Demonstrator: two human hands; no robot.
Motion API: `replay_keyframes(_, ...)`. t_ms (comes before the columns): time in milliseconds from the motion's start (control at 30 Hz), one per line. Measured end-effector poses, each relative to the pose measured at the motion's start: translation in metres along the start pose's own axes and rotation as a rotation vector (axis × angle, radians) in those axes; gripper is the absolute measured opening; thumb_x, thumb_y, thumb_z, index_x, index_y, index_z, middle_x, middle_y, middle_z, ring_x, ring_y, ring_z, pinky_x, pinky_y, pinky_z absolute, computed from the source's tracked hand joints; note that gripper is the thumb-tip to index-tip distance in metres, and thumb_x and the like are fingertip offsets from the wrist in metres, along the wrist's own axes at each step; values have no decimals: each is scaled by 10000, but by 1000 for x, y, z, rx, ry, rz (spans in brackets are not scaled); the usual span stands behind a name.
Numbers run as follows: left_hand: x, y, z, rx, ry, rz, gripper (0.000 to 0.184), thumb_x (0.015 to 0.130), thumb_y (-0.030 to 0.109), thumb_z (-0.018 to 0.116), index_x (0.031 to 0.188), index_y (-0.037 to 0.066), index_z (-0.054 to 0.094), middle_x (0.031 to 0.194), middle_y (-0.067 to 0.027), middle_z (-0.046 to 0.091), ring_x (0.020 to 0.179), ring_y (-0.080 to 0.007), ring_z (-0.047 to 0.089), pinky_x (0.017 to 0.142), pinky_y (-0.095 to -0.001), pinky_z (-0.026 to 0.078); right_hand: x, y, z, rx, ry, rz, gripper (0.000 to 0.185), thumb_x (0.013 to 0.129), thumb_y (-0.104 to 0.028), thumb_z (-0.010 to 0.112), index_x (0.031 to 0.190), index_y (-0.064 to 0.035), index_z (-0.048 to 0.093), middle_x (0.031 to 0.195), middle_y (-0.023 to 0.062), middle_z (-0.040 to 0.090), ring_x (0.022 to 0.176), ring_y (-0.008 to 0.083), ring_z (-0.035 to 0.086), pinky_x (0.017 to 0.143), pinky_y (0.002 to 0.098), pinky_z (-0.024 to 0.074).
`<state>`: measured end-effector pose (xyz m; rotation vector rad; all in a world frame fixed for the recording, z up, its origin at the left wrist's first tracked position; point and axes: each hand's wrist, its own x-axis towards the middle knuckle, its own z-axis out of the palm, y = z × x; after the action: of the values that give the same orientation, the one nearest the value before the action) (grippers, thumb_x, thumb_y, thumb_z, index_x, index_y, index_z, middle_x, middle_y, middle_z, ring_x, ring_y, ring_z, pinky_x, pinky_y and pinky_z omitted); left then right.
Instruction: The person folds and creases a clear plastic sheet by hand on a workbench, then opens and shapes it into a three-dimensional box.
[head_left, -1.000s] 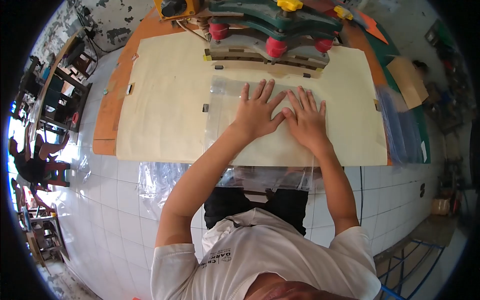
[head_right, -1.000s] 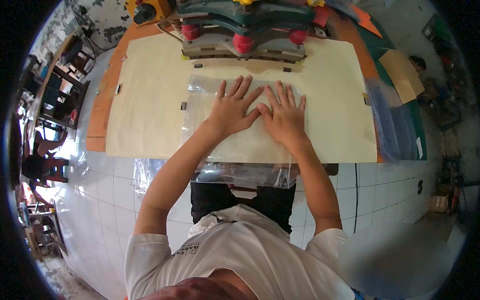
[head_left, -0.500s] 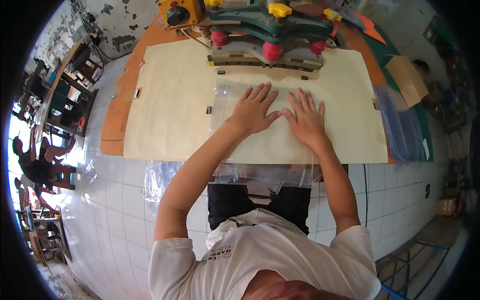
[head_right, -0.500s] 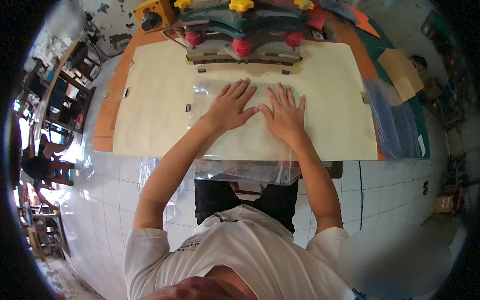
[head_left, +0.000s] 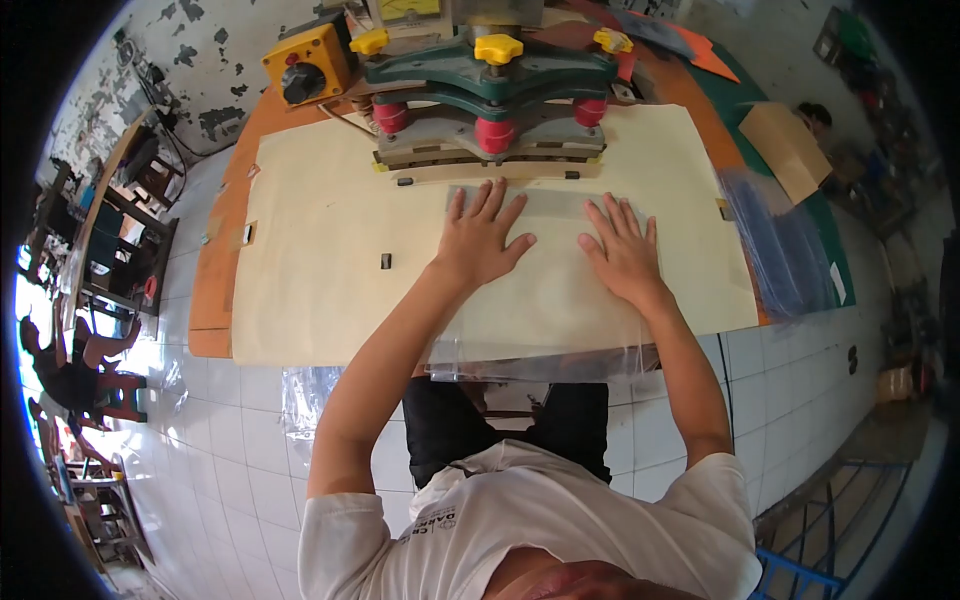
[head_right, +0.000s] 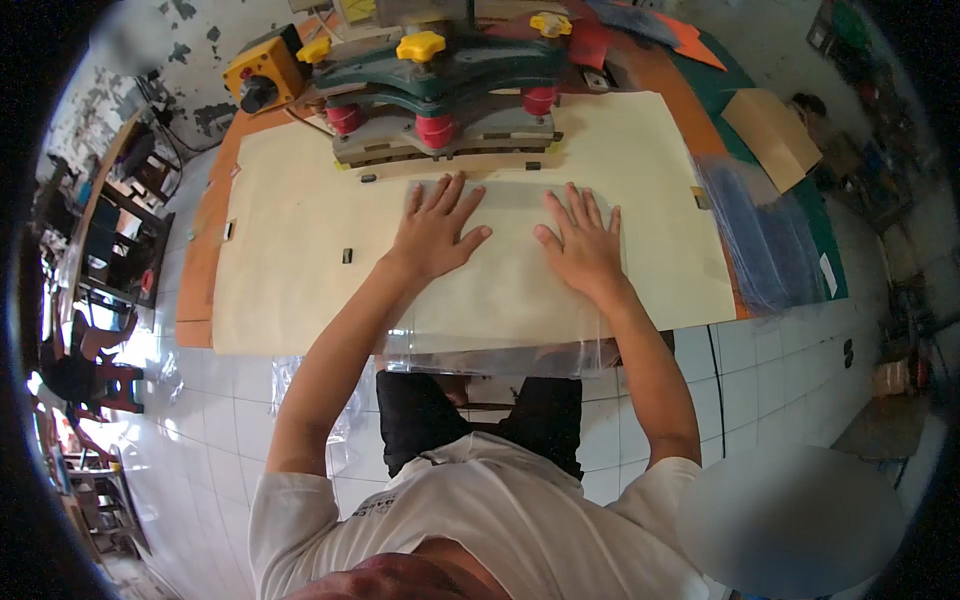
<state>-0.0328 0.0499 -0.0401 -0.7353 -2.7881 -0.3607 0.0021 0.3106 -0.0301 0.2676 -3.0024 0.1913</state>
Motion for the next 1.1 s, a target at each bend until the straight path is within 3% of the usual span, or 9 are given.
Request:
replay_keyframes(333,-1,2,-1,16,9,-5,672,988,571,472,1533,178,448,1637,-183,314,1520,-380,274,1210,-628,153,0,2,7,-22,61,-38,607,1041,-536,413,1559,-220,389,1654,148,281,1522,381,254,1161,721,130)
replay_keyframes(967,-1,4,-7,-7,12,-5,670,980,553,499,1533,178,452,1629,-191,328,1514,-413,271,1196,-655,155,2,3,8,2,60,-50,605,1033,-509,460,1551,-204,394,1642,148,287,1510,389,261,1142,748,134)
replay_keyframes(1100,-1,2,-3,-4,10,-2,680,982,569,487,1539,181,445,1636,-192,313,1518,-411,260,1198,-658,140,8,-7,-2,-33,56,-44,629,1033,-538,441,1562,-206,374,1555,179,352,1450,426,316,1094,781,198)
